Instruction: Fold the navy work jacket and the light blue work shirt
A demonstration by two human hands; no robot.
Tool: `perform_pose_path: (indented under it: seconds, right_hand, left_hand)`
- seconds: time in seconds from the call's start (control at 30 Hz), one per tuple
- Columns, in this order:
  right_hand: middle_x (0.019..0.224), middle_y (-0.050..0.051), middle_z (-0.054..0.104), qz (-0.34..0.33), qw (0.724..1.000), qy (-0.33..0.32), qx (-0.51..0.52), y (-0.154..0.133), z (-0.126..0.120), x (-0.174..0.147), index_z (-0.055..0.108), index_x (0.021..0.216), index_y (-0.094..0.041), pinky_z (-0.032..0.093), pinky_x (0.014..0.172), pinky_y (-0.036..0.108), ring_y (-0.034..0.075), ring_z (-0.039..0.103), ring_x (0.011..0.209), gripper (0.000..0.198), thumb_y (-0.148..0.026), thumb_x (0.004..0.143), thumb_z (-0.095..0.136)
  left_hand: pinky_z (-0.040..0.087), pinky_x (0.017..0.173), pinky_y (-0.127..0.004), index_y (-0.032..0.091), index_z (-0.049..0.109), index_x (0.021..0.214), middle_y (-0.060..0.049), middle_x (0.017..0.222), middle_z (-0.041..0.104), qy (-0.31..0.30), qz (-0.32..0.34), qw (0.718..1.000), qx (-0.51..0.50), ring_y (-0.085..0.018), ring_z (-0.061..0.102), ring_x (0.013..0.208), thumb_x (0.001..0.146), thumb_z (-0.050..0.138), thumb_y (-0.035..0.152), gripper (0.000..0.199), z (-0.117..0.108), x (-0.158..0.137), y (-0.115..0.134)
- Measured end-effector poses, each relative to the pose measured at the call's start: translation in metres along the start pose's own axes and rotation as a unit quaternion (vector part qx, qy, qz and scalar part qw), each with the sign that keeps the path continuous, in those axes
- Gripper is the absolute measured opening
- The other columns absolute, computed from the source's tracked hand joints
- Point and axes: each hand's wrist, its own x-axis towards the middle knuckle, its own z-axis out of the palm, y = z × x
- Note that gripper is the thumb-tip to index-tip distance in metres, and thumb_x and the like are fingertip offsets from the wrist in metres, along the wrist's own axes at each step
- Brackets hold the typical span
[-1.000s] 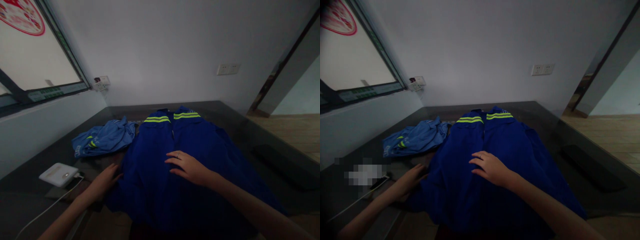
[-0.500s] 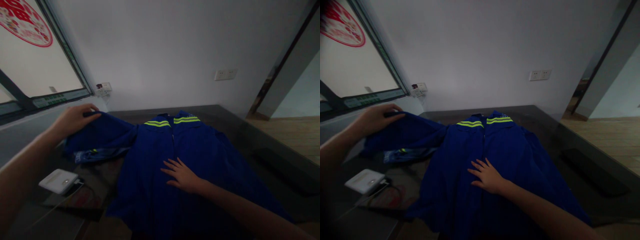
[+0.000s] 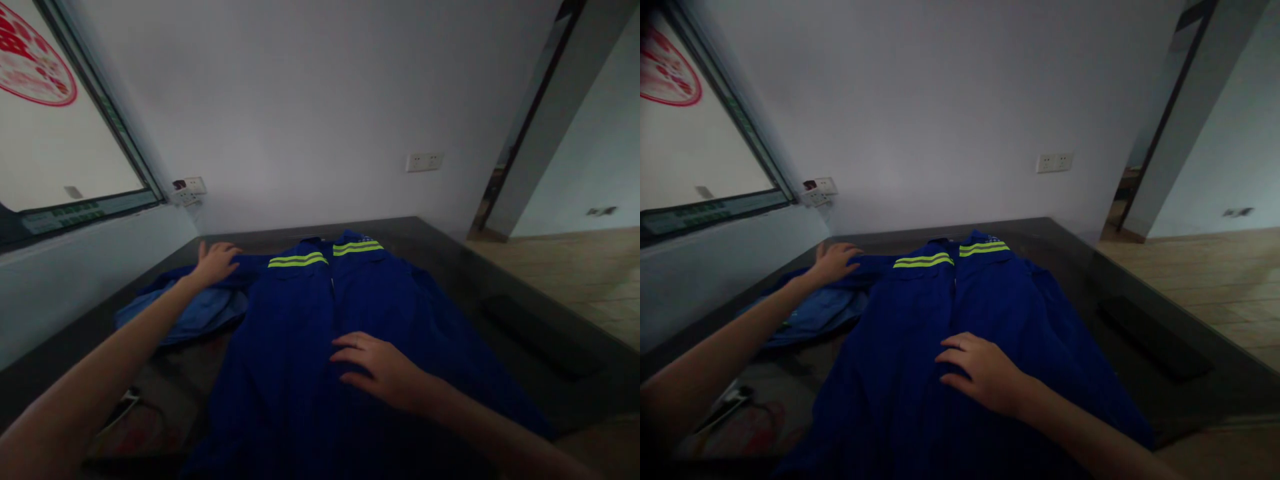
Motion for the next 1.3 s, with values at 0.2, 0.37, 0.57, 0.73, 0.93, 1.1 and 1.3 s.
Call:
perform_pose_path:
  seconds: [0.2,0.37,0.57,0.73,0.93,1.1,1.3]
  right_hand:
    - [0.116,0.007,0.065,0.169,0.975,0.112,-0.095,0.059,-0.063,-0.050,0.064,0.113,-0.021,0.047,0.092,0.038,0.023,0.061,0.105,0.030,-0.036,0.090,0.052]
    - [0.098,0.009,0.070,0.428,0.874,0.085,-0.216,0.133,-0.087,-0.093,0.065,0.109,-0.020,0.050,0.074,0.034,0.025,0.066,0.088,0.027,-0.030,0.085,0.056]
    - [0.105,0.014,0.068,0.521,0.829,0.028,-0.200,0.169,-0.069,-0.104,0.060,0.110,-0.017,0.049,0.072,0.034,0.029,0.066,0.096,0.040,-0.044,0.081,0.062]
    - [0.116,0.017,0.063,0.504,0.855,0.026,-0.121,0.174,-0.061,-0.098,0.050,0.123,-0.012,0.048,0.084,0.034,0.029,0.062,0.105,0.064,-0.041,0.070,0.072]
    - [0.114,0.017,0.064,0.462,0.881,0.073,0.070,0.162,-0.054,-0.141,0.043,0.132,-0.008,0.052,0.080,0.030,0.024,0.064,0.098,0.076,-0.021,0.062,0.071]
    - [0.071,0.006,0.068,0.478,0.859,0.098,0.158,0.149,-0.069,-0.181,0.065,0.102,-0.013,0.046,0.044,0.024,0.018,0.062,0.056,0.055,-0.049,0.062,0.073]
    - [0.076,0.006,0.067,0.438,0.873,0.148,0.153,0.135,-0.121,-0.168,0.064,0.086,-0.017,0.048,0.037,0.022,0.016,0.060,0.056,0.047,-0.059,0.065,0.068]
  left_hand:
    - [0.010,0.113,-0.059,0.027,0.053,0.127,-0.007,0.141,0.047,-0.065,0.198,0.963,-0.174,-0.026,0.039,0.132,0.089,0.050,0.034,0.039,0.047,-0.001,0.159]
    - [0.013,0.114,-0.055,0.035,0.039,0.139,-0.003,0.152,0.033,-0.085,0.244,0.935,-0.245,-0.024,0.027,0.140,0.093,0.042,0.046,0.048,0.076,-0.024,0.234]
    - [0.020,0.114,-0.051,0.031,0.041,0.139,-0.005,0.151,0.033,-0.112,0.235,0.929,-0.262,-0.023,0.026,0.141,0.095,0.037,0.040,0.045,0.106,-0.035,0.243]
    - [0.021,0.114,-0.050,0.029,0.042,0.139,-0.005,0.150,0.036,-0.098,0.225,0.932,-0.267,-0.023,0.028,0.140,0.095,0.039,0.037,0.045,0.107,-0.036,0.242]
    - [0.021,0.114,-0.051,0.030,0.045,0.137,-0.005,0.149,0.037,-0.090,0.228,0.931,-0.270,-0.024,0.030,0.139,0.095,0.039,0.037,0.043,0.108,-0.037,0.243]
    - [0.021,0.114,-0.050,0.030,0.045,0.137,-0.005,0.149,0.038,-0.087,0.234,0.930,-0.270,-0.023,0.030,0.139,0.095,0.038,0.037,0.043,0.108,-0.037,0.241]
    - [0.021,0.114,-0.050,0.030,0.044,0.138,-0.005,0.149,0.037,-0.099,0.228,0.931,-0.266,-0.023,0.029,0.139,0.094,0.040,0.035,0.044,0.105,-0.038,0.241]
